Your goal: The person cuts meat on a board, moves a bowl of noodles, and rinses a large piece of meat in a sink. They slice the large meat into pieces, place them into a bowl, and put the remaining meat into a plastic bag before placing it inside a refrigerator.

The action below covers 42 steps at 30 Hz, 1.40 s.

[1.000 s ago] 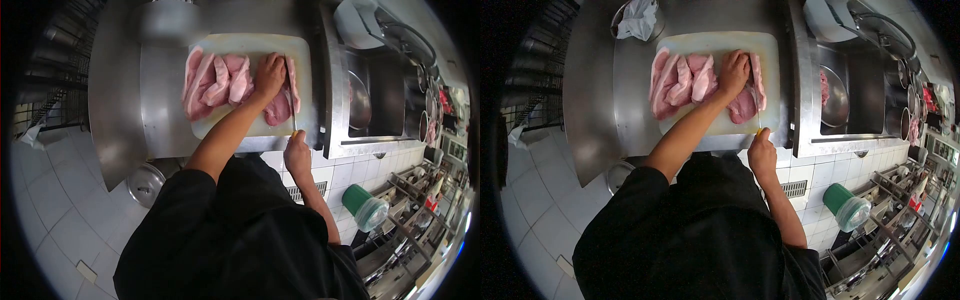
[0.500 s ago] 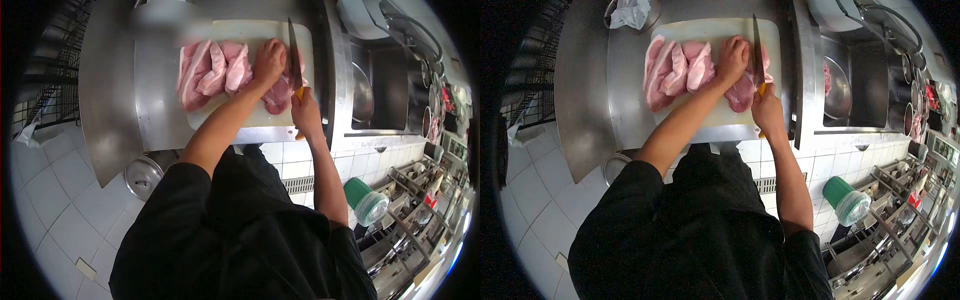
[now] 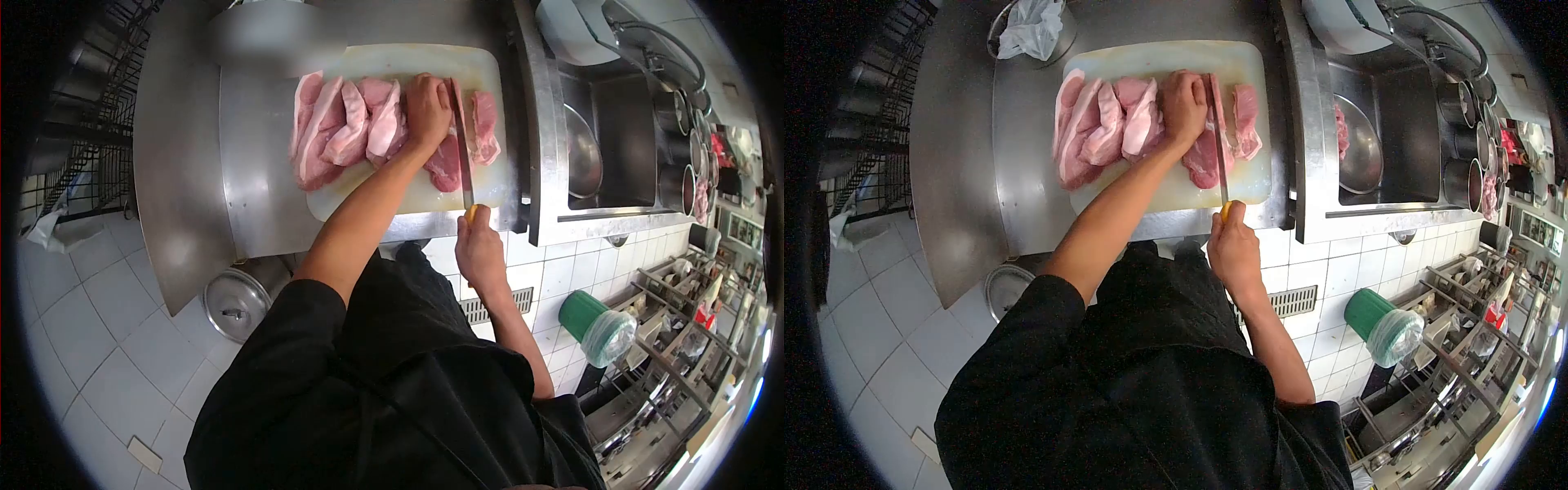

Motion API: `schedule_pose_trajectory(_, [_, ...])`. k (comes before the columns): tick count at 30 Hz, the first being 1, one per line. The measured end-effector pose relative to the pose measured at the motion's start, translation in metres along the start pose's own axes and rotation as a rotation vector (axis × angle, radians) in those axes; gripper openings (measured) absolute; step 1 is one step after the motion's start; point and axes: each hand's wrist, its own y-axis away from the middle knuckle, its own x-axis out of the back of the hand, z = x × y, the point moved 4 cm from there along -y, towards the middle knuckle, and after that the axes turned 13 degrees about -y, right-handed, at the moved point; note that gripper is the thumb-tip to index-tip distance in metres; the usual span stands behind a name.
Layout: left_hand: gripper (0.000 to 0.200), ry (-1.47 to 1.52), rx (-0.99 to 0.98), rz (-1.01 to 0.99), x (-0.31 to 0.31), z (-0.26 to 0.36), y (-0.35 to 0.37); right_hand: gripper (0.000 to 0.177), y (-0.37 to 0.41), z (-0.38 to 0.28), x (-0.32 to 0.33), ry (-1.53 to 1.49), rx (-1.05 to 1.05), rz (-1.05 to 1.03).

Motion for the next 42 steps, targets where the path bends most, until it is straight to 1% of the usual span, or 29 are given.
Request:
schedule_pose_trajectory(1, [0.007,-0.004,-0.046,0.009,-0.001,0.001,-0.001,0.027,-0.001,-0.001,-0.002,-0.005,0.005,0.005])
schedule_pose_trajectory(3, [0.008,-0.027,-0.042,-0.008,-0.002,0.001,-0.001,0.027,-0.003,-0.001,-0.006,-0.014,0.008,0.017])
schedule_pose_trajectory(8, [0.011,-0.071,-0.054,-0.056,-0.007,0.000,0.002,0.027,-0.014,0.002,-0.018,0.006,-0.081,0.012])
schedule_pose_trajectory(11, [0.013,-0.086,-0.066,-0.083,-0.004,0.002,0.001,0.025,-0.020,0.002,-0.016,0.007,-0.032,0.014])
schedule_pose_trajectory(14, [0.015,-0.090,-0.074,-0.109,-0.002,0.004,0.000,0.026,-0.027,0.007,-0.017,0.015,-0.054,-0.014])
schedule_pose_trajectory(17, [0.015,-0.083,-0.063,-0.143,-0.001,0.005,-0.001,0.029,-0.068,0.013,-0.021,0.013,-0.053,-0.020])
schedule_pose_trajectory(18, [0.014,-0.070,-0.049,-0.155,0.000,0.005,0.000,0.031,-0.084,0.016,-0.023,-0.044,0.096,0.013])
schedule_pose_trajectory(20, [0.013,-0.068,-0.044,-0.151,0.000,0.004,-0.004,0.033,-0.119,0.017,-0.023,-0.035,0.245,0.046])
schedule_pose_trajectory(21, [0.015,-0.084,-0.051,-0.138,0.000,0.004,0.000,0.034,-0.119,0.017,-0.019,-0.027,0.309,0.066])
schedule_pose_trajectory(23, [0.019,-0.106,-0.086,-0.099,-0.005,0.001,-0.001,0.035,-0.111,0.019,-0.015,-0.045,0.198,0.022])
schedule_pose_trajectory(24, [0.017,-0.118,-0.097,-0.099,-0.005,0.003,0.001,0.035,-0.109,0.020,-0.011,-0.051,0.146,0.003])
schedule_pose_trajectory(27, [0.013,-0.150,-0.108,-0.097,-0.004,0.008,-0.004,0.033,-0.052,0.036,-0.010,-0.025,0.021,-0.044])
schedule_pose_trajectory(29, [0.010,-0.170,-0.080,-0.105,0.001,0.011,-0.005,0.034,-0.016,0.045,-0.016,-0.040,-0.002,-0.028])
schedule_pose_trajectory(30, [0.009,-0.185,-0.086,-0.078,-0.001,0.010,-0.010,0.034,-0.012,0.055,-0.024,-0.090,0.054,0.014])
schedule_pose_trajectory(31, [0.008,-0.196,-0.090,-0.066,-0.002,0.010,-0.008,0.034,-0.019,0.051,-0.025,-0.083,0.041,0.024])
schedule_pose_trajectory(33, [0.008,-0.200,-0.097,-0.045,-0.002,0.009,-0.005,0.035,-0.057,0.043,-0.026,-0.064,0.016,0.038])
schedule_pose_trajectory(35, [0.008,-0.181,-0.114,-0.036,0.000,0.010,-0.003,0.043,-0.102,0.037,-0.025,-0.071,0.199,0.101])
schedule_pose_trajectory(36, [0.009,-0.146,-0.099,-0.063,-0.005,0.005,-0.003,0.045,-0.118,0.039,-0.020,-0.153,0.067,0.008])
schedule_pose_trajectory(37, [0.009,-0.145,-0.103,-0.045,-0.004,0.002,-0.005,0.048,-0.125,0.040,-0.010,-0.235,-0.073,-0.085])
schedule_pose_trajectory(39, [0.008,-0.125,-0.092,-0.017,-0.003,0.005,0.000,0.048,-0.124,0.030,0.021,-0.270,-0.144,-0.189])
schedule_pose_trajectory(40, [0.008,-0.103,-0.086,-0.017,-0.005,0.005,0.001,0.042,-0.121,0.027,0.032,-0.241,-0.137,-0.153])
schedule_pose_trajectory(42, [0.008,-0.076,-0.076,-0.013,-0.001,0.004,0.000,0.041,-0.113,0.018,0.048,-0.288,-0.115,-0.157])
